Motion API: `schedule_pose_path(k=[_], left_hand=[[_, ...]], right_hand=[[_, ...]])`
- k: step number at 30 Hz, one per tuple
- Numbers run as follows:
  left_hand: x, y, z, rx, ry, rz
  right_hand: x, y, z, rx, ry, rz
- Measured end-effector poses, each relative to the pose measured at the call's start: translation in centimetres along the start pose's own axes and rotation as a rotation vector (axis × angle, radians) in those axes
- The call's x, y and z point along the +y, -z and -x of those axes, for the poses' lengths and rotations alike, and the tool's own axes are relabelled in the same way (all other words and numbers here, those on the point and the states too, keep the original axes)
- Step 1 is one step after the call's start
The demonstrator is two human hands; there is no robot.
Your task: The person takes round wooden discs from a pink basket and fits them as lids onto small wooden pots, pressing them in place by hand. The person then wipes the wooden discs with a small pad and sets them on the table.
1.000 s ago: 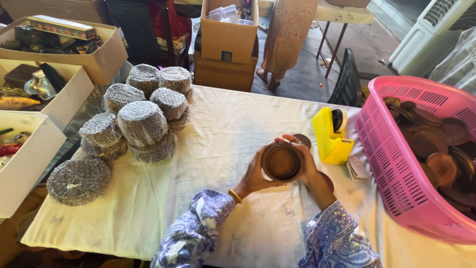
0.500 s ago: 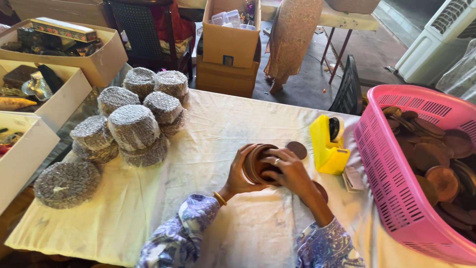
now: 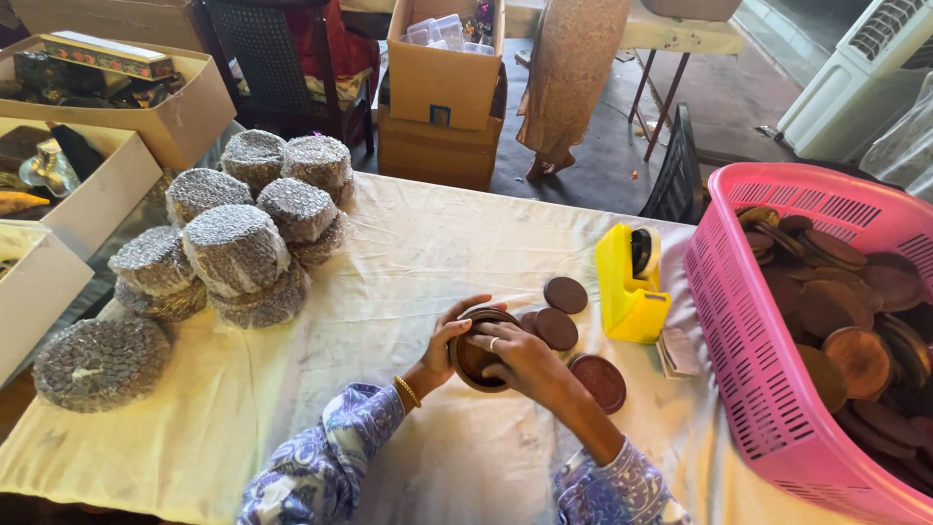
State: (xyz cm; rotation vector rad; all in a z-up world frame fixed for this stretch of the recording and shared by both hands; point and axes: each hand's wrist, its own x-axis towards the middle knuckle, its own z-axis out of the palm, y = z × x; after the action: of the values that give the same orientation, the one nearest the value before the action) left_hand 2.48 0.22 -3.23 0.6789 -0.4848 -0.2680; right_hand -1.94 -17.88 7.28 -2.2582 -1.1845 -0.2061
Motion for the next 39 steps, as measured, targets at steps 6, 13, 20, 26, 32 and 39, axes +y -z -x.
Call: schedule_pose_path(k=[6, 13, 20, 26, 32, 39], left_hand=[[-0.1, 0.3, 0.0, 0.109, -0.100, -0.093], [-1.1, 1.9, 0.1, 0.228, -0.178, -0.344], [-1.8, 2.3, 0.1, 0.321, -0.162, -0.374], [0.3, -2.1, 0.7, 0.033, -0.292, -0.630], [-0.2, -0.4, 0.1, -0.030, -0.478, -1.169], [-2.2, 1.1, 0.1, -0.047, -0.576, -1.313]], right_hand=[[-1.1, -1.8, 0.1, -0.007, -0.164, 0.351], [1.1, -2.6, -0.7, -0.165, -0.368, 0.191], [5.6, -2.7, 0.0, -0.141, -0.190, 0.117], [9.1, -1.5, 1.3, -0.115, -0.466, -0.134], [8.2, -0.1, 1.5, -0.069, -0.386, -1.357], [2.6, -2.1, -0.7, 0.163, -0.531, -0.137]])
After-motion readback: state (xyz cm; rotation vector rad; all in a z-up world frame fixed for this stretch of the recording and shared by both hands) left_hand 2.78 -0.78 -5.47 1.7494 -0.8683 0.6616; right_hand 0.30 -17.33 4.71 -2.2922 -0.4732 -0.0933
